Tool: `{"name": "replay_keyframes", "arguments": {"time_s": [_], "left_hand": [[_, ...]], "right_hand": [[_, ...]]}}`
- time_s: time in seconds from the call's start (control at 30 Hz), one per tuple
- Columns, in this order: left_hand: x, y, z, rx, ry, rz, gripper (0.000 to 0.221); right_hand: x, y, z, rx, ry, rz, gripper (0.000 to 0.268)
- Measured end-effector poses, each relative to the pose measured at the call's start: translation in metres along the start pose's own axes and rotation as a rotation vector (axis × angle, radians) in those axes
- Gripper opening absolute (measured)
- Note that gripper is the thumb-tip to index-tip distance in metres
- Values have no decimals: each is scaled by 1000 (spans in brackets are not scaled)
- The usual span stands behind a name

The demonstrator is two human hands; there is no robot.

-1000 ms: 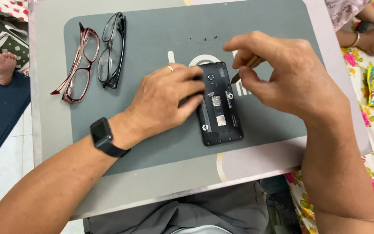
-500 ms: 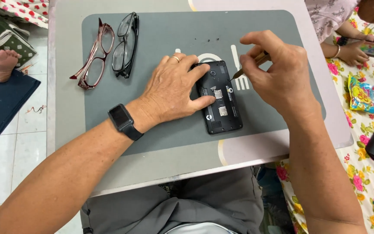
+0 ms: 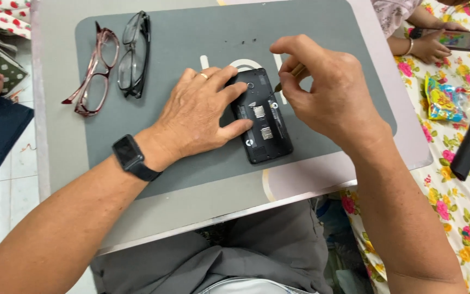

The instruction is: Disassembling a mobile phone by removing screws with a precision screwdriver and prying the back casing.

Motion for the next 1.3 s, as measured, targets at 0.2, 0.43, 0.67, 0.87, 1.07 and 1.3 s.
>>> {"name": "replay_keyframes", "arguments": {"time_s": [0.2,0.43,0.67,0.87,1.07,1.3], "left_hand": [[-5,1,3,-17,-18,-60,62],[-4,0,-1,1,-56,-26,60],[-3,-1,-1,6,-10,-10,61],[-6,1,3,3,-23,-26,57],[-6,2,4,6,-20,-42,61],[-10,9,77,326,-134,-2,48]], "right_hand": [[15,-3,18,0,-231,115,28],[4,14,4,10,33,-61,44],[3,27,9,4,-2,-85,38],[11,16,24,-58,-131,33,20],[1,13,18,-23,-52,-41,37],[6,21,23,-41,-65,-80,27]]}}
Point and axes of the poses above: each hand's wrist, its own y-axis towards the middle knuckle, its own x-axis out of the palm, z = x × y, the point moved 2 cm from there along y, towards the middle knuckle, and after that the axes turned 8 degrees about -y, right-handed, at the moved point
